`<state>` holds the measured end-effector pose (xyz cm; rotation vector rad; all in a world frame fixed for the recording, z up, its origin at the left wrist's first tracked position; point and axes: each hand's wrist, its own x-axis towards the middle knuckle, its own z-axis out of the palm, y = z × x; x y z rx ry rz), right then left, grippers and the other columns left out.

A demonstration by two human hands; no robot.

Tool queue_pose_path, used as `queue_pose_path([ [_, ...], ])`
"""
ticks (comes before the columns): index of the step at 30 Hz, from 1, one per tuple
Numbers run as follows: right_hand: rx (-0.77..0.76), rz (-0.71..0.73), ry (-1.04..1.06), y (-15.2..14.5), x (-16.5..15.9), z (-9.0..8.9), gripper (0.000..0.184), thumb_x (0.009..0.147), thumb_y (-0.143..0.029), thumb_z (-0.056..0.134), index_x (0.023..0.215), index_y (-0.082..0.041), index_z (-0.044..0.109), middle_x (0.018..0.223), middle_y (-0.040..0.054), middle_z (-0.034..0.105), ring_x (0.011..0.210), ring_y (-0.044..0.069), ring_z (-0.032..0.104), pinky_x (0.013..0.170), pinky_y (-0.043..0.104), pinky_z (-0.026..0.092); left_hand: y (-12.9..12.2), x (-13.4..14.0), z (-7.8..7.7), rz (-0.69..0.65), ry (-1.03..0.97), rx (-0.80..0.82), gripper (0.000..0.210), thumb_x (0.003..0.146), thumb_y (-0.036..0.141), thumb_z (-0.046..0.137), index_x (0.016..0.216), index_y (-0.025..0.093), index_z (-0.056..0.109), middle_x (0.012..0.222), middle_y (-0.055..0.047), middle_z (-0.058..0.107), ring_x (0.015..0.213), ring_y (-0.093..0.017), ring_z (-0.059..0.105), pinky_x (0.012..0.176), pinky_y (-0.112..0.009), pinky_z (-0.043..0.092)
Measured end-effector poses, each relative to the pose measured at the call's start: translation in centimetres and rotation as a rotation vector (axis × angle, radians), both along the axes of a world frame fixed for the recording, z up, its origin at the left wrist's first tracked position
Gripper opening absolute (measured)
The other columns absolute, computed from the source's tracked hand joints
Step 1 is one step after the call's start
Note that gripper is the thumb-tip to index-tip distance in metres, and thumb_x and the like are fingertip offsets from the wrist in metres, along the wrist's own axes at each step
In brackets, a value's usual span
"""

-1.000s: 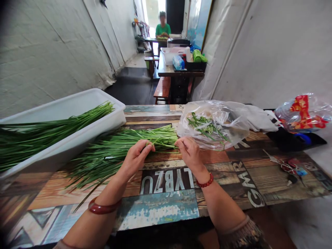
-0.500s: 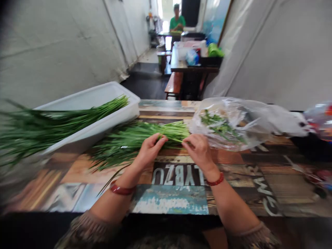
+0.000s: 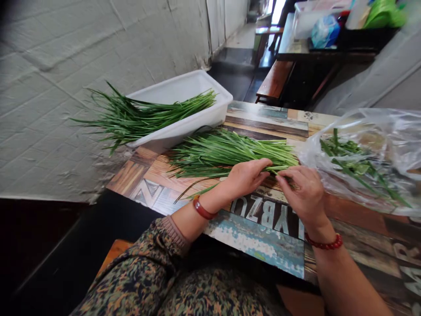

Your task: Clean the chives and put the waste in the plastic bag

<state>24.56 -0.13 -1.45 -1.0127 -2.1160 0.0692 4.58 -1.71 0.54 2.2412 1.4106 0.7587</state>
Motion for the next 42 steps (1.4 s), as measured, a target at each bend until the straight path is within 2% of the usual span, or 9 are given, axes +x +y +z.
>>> queue_pose_path([
  [4, -0.038, 0.002, 0.109, -0.3, -1.0, 1.0, 0.004, 0.086, -0.024, 0.064, 0.084, -0.024, 0.068, 0.081, 0.0043, 0.069, 0.083, 0.022, 0.063, 0.078, 0.039, 0.049, 0.7, -0.8, 0.2, 0.081, -0.088, 0.007, 0.018, 0.092, 0.024, 0.049, 0.102, 0.021, 0.064, 0.103, -0.008, 0.070, 0.093, -0.019, 0.065, 0.079, -0.029, 0.048],
  [11, -0.185, -0.083, 0.326, 0.3, -0.7, 1.3, 0.008, 0.087, -0.025, 0.060, 0.083, -0.022, 0.066, 0.084, 0.0042, 0.067, 0.081, 0.018, 0.063, 0.072, 0.033, 0.051, 2.4, -2.6, 1.3, 0.269, -0.498, -0.003, 0.021, 0.087, 0.029, 0.054, 0.094, 0.018, 0.070, 0.087, -0.001, 0.072, 0.080, -0.016, 0.063, 0.076, -0.026, 0.046],
  [17, -0.187, -0.041, 0.370, 0.1, -0.4, 1.9, 0.005, 0.085, -0.022, 0.062, 0.083, -0.021, 0.067, 0.086, 0.0048, 0.067, 0.083, 0.018, 0.063, 0.071, 0.032, 0.051, 2.2, -3.2, 2.2, 0.351, -0.596, -0.011, 0.021, 0.085, 0.034, 0.056, 0.088, 0.018, 0.069, 0.073, 0.001, 0.065, 0.070, -0.013, 0.057, 0.065, -0.023, 0.043],
  [23, -0.102, -0.045, 0.355, 0.2, -0.5, 2.6, 0.008, 0.085, -0.021, 0.061, 0.081, -0.023, 0.067, 0.081, 0.0040, 0.068, 0.082, 0.019, 0.063, 0.074, 0.035, 0.052, 1.6, -2.8, 2.8, 0.304, -0.796, -0.090, 0.025, 0.087, 0.040, 0.057, 0.092, 0.018, 0.066, 0.053, 0.007, 0.047, 0.044, -0.007, 0.044, 0.044, -0.020, 0.034],
  [30, -0.044, 0.003, 0.330, -0.1, -0.8, 3.1, 0.010, 0.085, -0.020, 0.063, 0.077, -0.024, 0.067, 0.076, 0.0032, 0.069, 0.079, 0.019, 0.064, 0.075, 0.036, 0.052, 0.3, -2.0, 4.3, 0.183, -0.975, -0.122, 0.029, 0.090, 0.044, 0.054, 0.099, 0.017, 0.060, 0.079, -0.001, 0.067, 0.050, -0.010, 0.061, 0.047, -0.022, 0.047],
  [34, -0.106, 0.022, 0.364, -0.3, -0.9, 3.2, 0.007, 0.085, -0.022, 0.063, 0.079, -0.024, 0.067, 0.077, 0.0032, 0.069, 0.079, 0.019, 0.065, 0.075, 0.036, 0.052, 0.4, -2.1, 4.2, 0.177, -0.886, -0.085, 0.029, 0.091, 0.043, 0.053, 0.097, 0.017, 0.064, 0.090, -0.005, 0.071, 0.074, -0.015, 0.069, 0.071, -0.028, 0.056],
  [37, -0.182, 0.048, 0.415, -0.4, -0.9, 3.1, 0.005, 0.084, -0.023, 0.064, 0.081, -0.023, 0.068, 0.081, 0.0035, 0.070, 0.081, 0.019, 0.066, 0.076, 0.035, 0.054, 0.8, -2.3, 3.6, 0.170, -0.741, -0.063, 0.029, 0.091, 0.041, 0.053, 0.095, 0.018, 0.069, 0.096, -0.006, 0.073, 0.091, -0.018, 0.068, 0.088, -0.031, 0.053],
  [40, -0.224, 0.084, 0.455, -0.4, -0.7, 3.1, 0.005, 0.084, -0.022, 0.065, 0.081, -0.023, 0.069, 0.082, 0.0035, 0.072, 0.082, 0.018, 0.067, 0.077, 0.034, 0.054, 1.1, -2.4, 3.0, 0.117, -0.677, -0.059, 0.027, 0.092, 0.038, 0.051, 0.097, 0.018, 0.069, 0.101, -0.007, 0.073, 0.097, -0.019, 0.067, 0.091, -0.032, 0.051],
  [42, -0.236, 0.106, 0.474, -0.4, -0.6, 3.1, 0.006, 0.083, -0.021, 0.065, 0.081, -0.023, 0.070, 0.083, 0.0035, 0.073, 0.081, 0.018, 0.068, 0.077, 0.034, 0.055, 1.2, -2.4, 2.8, 0.077, -0.628, -0.074, 0.027, 0.093, 0.036, 0.050, 0.097, 0.017, 0.069, 0.096, -0.006, 0.072, 0.091, -0.018, 0.067, 0.087, -0.031, 0.051],
])
